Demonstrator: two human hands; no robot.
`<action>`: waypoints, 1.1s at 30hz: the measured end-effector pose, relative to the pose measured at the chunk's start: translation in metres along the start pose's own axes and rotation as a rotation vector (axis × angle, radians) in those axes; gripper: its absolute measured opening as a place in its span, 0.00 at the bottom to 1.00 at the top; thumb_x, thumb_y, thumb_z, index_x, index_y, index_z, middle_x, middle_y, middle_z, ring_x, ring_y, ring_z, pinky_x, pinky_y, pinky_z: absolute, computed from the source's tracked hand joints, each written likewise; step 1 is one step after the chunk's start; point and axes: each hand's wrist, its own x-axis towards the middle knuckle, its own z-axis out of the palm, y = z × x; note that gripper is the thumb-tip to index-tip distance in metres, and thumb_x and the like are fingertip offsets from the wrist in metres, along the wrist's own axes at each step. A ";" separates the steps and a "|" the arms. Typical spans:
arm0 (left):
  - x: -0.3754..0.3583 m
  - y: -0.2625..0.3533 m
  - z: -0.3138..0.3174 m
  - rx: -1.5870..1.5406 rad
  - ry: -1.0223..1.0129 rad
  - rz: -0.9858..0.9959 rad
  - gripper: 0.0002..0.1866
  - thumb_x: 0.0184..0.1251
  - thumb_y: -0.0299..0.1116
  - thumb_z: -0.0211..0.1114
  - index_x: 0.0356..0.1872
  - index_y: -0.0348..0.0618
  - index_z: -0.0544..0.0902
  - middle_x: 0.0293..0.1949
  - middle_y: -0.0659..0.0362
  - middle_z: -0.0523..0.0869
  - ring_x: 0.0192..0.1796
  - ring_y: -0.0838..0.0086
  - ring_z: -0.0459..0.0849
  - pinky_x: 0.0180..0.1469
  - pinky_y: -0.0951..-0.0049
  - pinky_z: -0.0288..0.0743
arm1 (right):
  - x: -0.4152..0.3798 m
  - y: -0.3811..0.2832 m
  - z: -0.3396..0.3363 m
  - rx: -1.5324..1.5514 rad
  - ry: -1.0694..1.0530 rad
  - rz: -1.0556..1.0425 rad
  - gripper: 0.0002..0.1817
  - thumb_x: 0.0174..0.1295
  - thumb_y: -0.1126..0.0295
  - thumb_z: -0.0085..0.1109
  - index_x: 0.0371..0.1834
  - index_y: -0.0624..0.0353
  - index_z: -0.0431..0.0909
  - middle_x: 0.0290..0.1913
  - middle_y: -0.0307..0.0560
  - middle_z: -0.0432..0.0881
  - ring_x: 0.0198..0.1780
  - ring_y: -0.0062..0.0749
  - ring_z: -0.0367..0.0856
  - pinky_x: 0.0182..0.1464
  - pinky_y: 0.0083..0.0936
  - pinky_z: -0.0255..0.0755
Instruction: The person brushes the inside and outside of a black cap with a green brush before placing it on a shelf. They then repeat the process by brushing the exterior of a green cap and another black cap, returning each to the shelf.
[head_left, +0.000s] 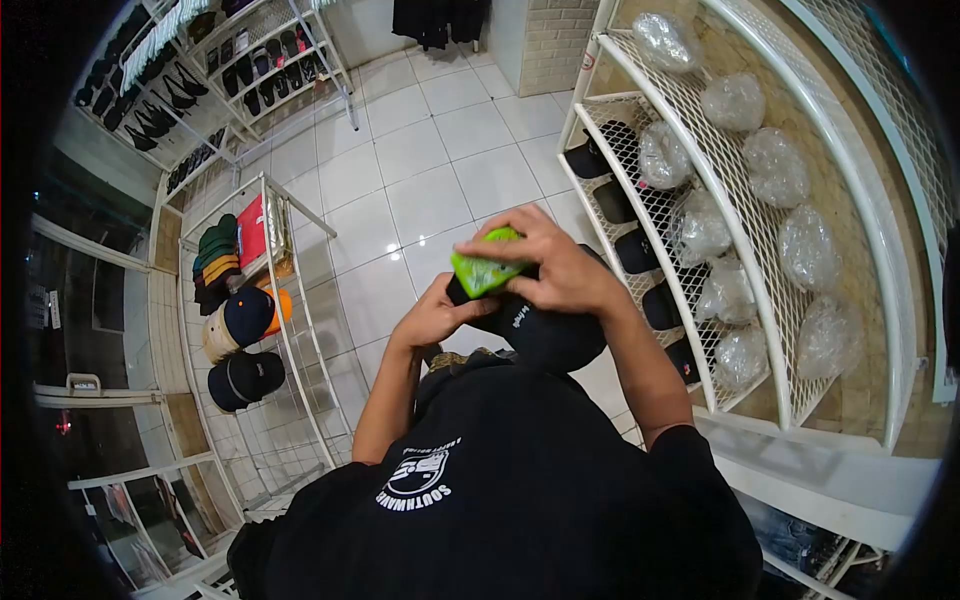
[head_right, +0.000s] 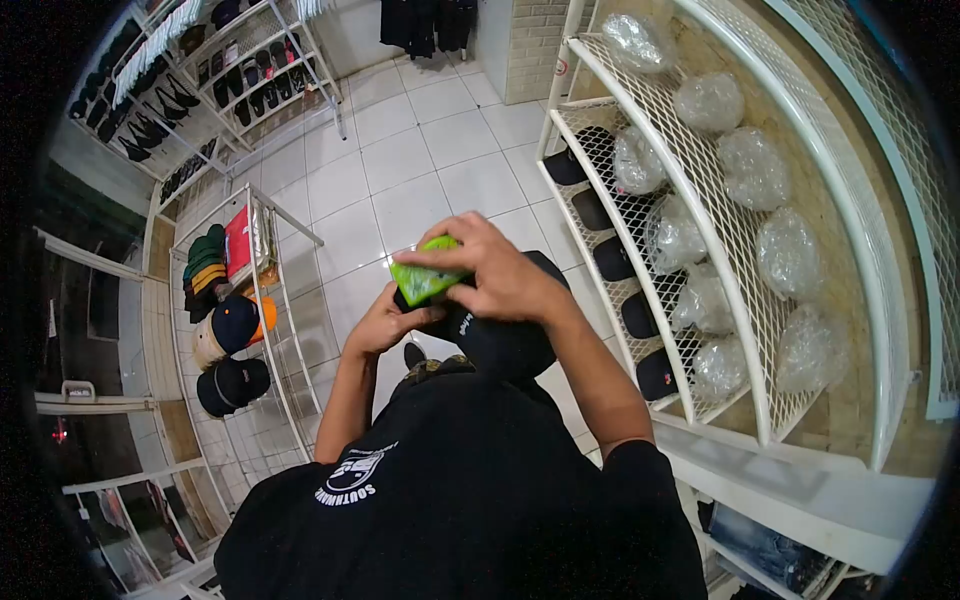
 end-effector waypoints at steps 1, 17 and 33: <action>0.000 0.005 0.000 0.006 -0.003 0.003 0.18 0.72 0.28 0.72 0.59 0.33 0.83 0.48 0.56 0.91 0.50 0.73 0.89 0.56 0.67 0.85 | 0.003 0.012 -0.001 0.028 0.044 0.028 0.37 0.52 0.76 0.72 0.70 0.39 0.82 0.58 0.50 0.81 0.62 0.48 0.75 0.73 0.39 0.64; -0.013 0.010 -0.004 0.003 0.030 -0.005 0.17 0.72 0.29 0.72 0.56 0.30 0.83 0.46 0.56 0.91 0.47 0.71 0.90 0.53 0.67 0.86 | -0.011 0.010 0.005 0.045 -0.035 0.074 0.38 0.52 0.78 0.70 0.71 0.38 0.81 0.59 0.48 0.80 0.65 0.48 0.73 0.75 0.40 0.64; -0.018 0.010 -0.009 -0.051 0.057 0.029 0.15 0.71 0.27 0.73 0.54 0.30 0.84 0.44 0.56 0.91 0.46 0.74 0.89 0.53 0.68 0.85 | -0.027 0.033 -0.005 -0.001 0.088 0.220 0.37 0.51 0.80 0.73 0.69 0.46 0.83 0.61 0.43 0.81 0.66 0.40 0.76 0.72 0.34 0.67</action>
